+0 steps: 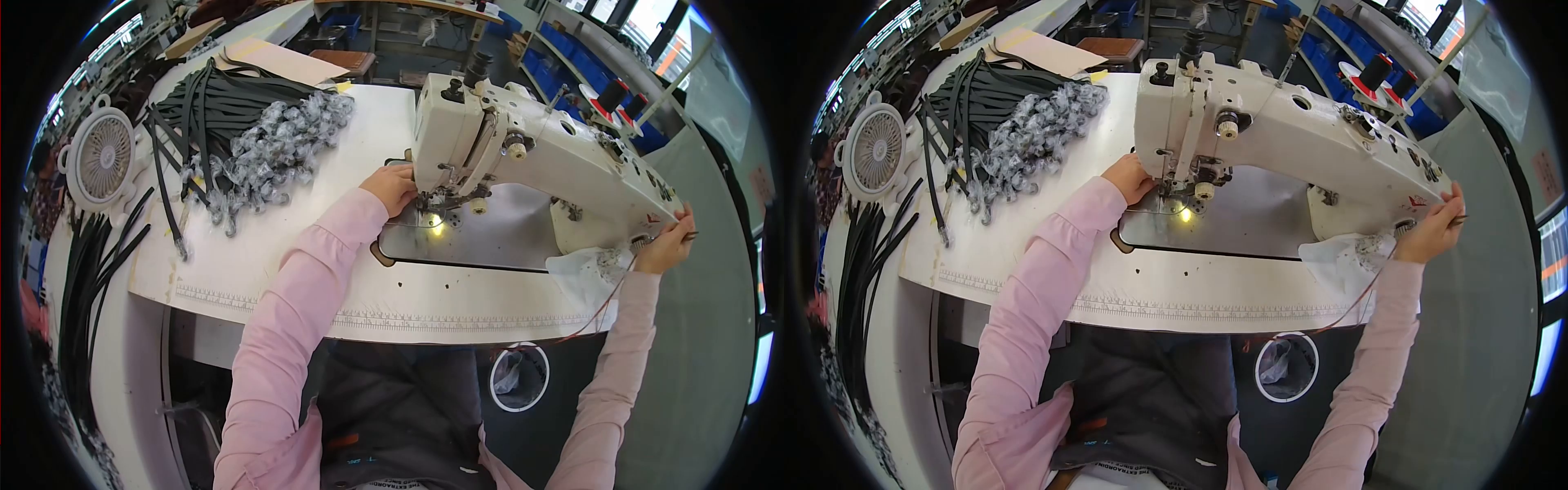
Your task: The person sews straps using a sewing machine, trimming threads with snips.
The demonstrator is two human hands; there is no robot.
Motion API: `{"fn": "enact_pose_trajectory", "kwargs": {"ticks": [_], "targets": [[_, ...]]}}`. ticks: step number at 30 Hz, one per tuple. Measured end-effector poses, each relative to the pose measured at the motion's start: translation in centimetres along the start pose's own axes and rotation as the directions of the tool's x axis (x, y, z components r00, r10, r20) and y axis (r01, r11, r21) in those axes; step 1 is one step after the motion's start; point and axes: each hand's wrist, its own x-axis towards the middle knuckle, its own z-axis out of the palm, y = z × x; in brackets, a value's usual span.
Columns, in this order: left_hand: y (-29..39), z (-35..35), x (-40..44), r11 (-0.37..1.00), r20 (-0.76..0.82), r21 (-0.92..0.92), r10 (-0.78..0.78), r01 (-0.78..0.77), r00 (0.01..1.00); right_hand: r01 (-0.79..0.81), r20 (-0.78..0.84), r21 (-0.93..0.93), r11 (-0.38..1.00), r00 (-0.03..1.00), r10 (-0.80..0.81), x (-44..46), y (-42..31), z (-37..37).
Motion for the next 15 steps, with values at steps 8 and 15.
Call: {"fn": "enact_pose_trajectory", "kwargs": {"ticks": [8, 15], "targets": [[0.2, -0.1, 0.0, 0.999, 0.012, 0.022, -0.033, 0.032, 0.999, 0.532, 0.573, -0.792, 0.300, 0.817, 0.065, 21.9, 18.7, -13.5], [0.5, -0.2, 0.1, 0.999, -0.008, 0.002, -0.034, 0.034, 0.999, -0.117, 0.163, -0.718, 0.686, 0.930, 0.329, 15.8, 18.7, -15.8]]}}
